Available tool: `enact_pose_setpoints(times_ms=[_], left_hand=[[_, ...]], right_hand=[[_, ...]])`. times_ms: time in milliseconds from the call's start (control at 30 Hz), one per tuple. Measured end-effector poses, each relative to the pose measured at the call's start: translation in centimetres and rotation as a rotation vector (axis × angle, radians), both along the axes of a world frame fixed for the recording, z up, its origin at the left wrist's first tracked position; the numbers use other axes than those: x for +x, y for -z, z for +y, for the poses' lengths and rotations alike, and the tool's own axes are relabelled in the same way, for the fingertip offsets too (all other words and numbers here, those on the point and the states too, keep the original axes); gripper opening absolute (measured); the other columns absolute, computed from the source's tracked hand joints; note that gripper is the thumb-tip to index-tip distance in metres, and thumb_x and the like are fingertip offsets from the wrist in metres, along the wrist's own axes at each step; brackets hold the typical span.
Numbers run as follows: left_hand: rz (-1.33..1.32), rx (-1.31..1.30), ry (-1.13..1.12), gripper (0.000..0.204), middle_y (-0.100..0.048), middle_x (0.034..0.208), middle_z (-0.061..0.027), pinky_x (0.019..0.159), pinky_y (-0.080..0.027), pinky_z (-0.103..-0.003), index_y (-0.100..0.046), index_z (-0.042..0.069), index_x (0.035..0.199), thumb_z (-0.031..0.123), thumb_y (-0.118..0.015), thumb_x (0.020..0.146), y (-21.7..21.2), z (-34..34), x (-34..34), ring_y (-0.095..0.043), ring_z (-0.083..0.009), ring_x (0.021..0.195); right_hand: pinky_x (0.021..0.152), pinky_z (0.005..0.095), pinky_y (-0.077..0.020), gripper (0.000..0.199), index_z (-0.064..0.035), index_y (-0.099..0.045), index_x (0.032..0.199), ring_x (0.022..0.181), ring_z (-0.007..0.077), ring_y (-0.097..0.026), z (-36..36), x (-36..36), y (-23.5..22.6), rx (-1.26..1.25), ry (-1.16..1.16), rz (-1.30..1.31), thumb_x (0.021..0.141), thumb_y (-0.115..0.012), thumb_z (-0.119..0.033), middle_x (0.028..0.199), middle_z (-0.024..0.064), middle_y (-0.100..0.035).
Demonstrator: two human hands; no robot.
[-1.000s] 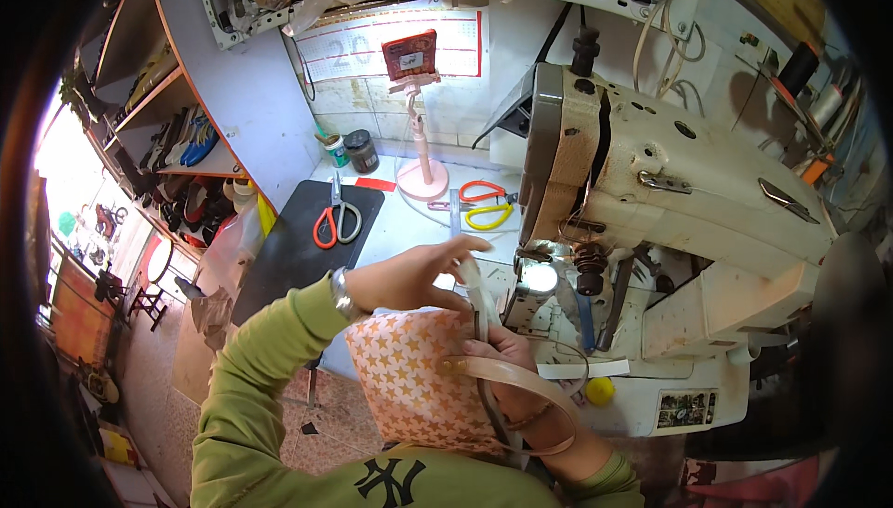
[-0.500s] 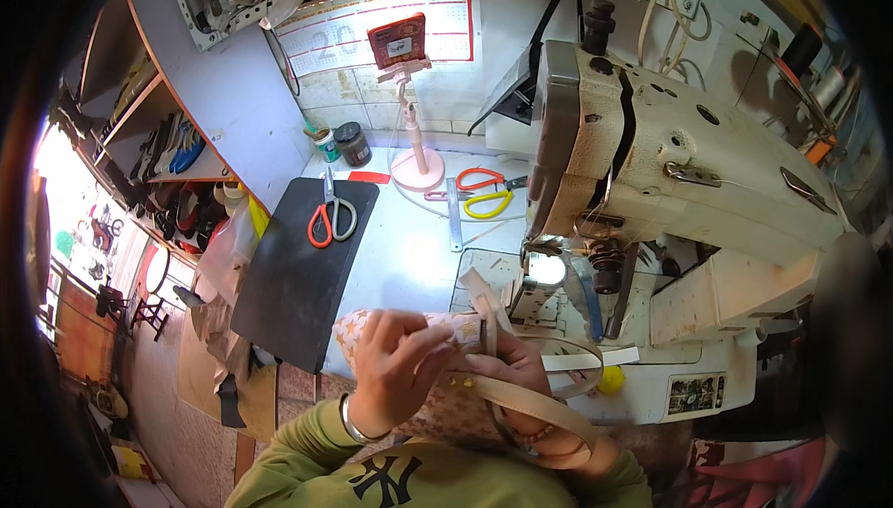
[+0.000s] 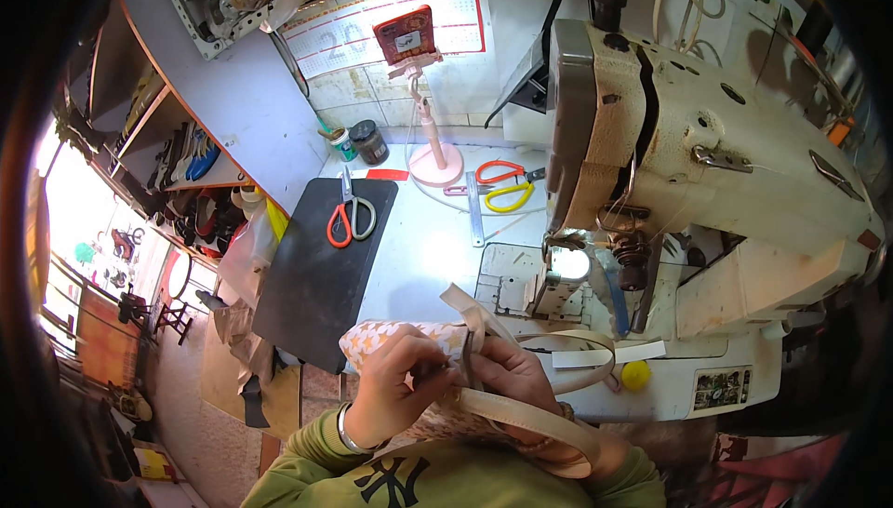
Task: The person aligns a white fabric strip along the top edge of a patterned tote bag and sews it using a sewing machine. They repeatedly adjust the bag and strip, guide the fabric under the needle, and trim excess material with scissors.
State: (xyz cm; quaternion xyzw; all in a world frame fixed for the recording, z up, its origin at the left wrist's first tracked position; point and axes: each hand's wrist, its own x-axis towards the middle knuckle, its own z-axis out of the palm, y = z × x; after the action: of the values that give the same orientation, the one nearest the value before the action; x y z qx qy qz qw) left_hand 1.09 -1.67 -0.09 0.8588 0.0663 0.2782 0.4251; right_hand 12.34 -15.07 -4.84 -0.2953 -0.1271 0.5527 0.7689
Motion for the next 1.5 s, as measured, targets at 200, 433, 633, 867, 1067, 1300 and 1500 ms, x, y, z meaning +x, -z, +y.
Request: enact_pose_setpoints(times_ms=[200,433,633,867,1067,1300,1500], left_hand=[[0.053,-0.075,0.046,0.022,-0.051,0.076,-0.0033,0.056,-0.038,-0.024,-0.056,0.004,0.086,-0.007,-0.071,0.073,-0.3,-0.2,-1.1,-0.047,-0.0115,0.063],[0.092,-0.402,0.141,0.023,-0.050,0.090,-0.0040,0.068,-0.038,-0.022,-0.054,0.003,0.091,-0.010,-0.065,0.077,0.4,0.1,-2.4,-0.047,-0.0108,0.079],[0.050,-0.558,0.215,0.025,-0.048,0.093,-0.0028,0.065,-0.036,-0.021,-0.052,0.003,0.101,-0.011,-0.060,0.082,0.4,0.0,-2.5,-0.043,-0.0077,0.075],[0.067,-0.692,0.214,0.020,-0.044,0.094,-0.0023,0.069,-0.035,-0.020,-0.049,0.002,0.099,0.001,-0.063,0.085,0.0,-0.5,-2.6,-0.040,-0.0073,0.080],[0.028,-0.685,0.212,0.028,-0.040,0.092,-0.0002,0.070,-0.034,-0.020,-0.043,0.005,0.103,0.003,-0.064,0.085,-0.6,-0.9,-1.7,-0.038,-0.0068,0.081],[-0.112,-0.597,0.116,0.030,-0.045,0.090,-0.0003,0.067,-0.037,-0.019,-0.039,0.003,0.107,-0.003,-0.059,0.085,-4.0,-0.4,-0.9,-0.041,-0.0046,0.078],[-0.045,-0.525,-0.024,0.029,-0.048,0.092,-0.0018,0.070,-0.040,-0.020,-0.039,0.003,0.107,-0.007,-0.053,0.083,-3.8,1.2,-0.3,-0.047,-0.0058,0.081]], right_hand=[[0.090,0.0283,-0.0480,0.030,-0.0002,-0.054,0.124,0.104,0.0137,-0.059,0.1,-0.6,-0.1,0.090,-0.020,-0.037,0.094,-0.055,-0.006,0.116,0.0076,-0.061],[0.093,0.0289,-0.0459,0.031,-0.0023,-0.055,0.124,0.108,0.0126,-0.056,0.5,-1.2,-0.4,0.044,-0.109,-0.016,0.092,-0.056,-0.001,0.119,0.0048,-0.059],[0.094,0.0290,-0.0447,0.030,-0.0031,-0.056,0.121,0.108,0.0122,-0.055,0.7,-1.9,-0.2,0.097,-0.090,-0.021,0.091,-0.060,-0.004,0.116,0.0031,-0.060],[0.094,0.0286,-0.0437,0.029,-0.0038,-0.057,0.119,0.107,0.0119,-0.055,0.7,-2.4,0.3,0.254,-0.020,-0.014,0.090,-0.062,-0.005,0.114,0.0031,-0.060],[0.092,0.0273,-0.0447,0.029,-0.0044,-0.056,0.118,0.104,0.0106,-0.056,1.5,-2.3,-0.2,0.321,0.013,-0.149,0.089,-0.061,-0.002,0.109,0.0020,-0.061],[0.084,0.0259,-0.0475,0.021,-0.0018,-0.055,0.109,0.094,0.0095,-0.058,2.6,-1.7,-4.5,0.202,0.063,-0.315,0.089,-0.061,-0.002,0.102,0.0019,-0.062],[0.077,0.0261,-0.0492,0.020,0.0000,-0.054,0.106,0.085,0.0095,-0.059,4.8,-1.7,-5.2,0.083,0.167,-0.555,0.088,-0.060,-0.001,0.091,0.0039,-0.062]])
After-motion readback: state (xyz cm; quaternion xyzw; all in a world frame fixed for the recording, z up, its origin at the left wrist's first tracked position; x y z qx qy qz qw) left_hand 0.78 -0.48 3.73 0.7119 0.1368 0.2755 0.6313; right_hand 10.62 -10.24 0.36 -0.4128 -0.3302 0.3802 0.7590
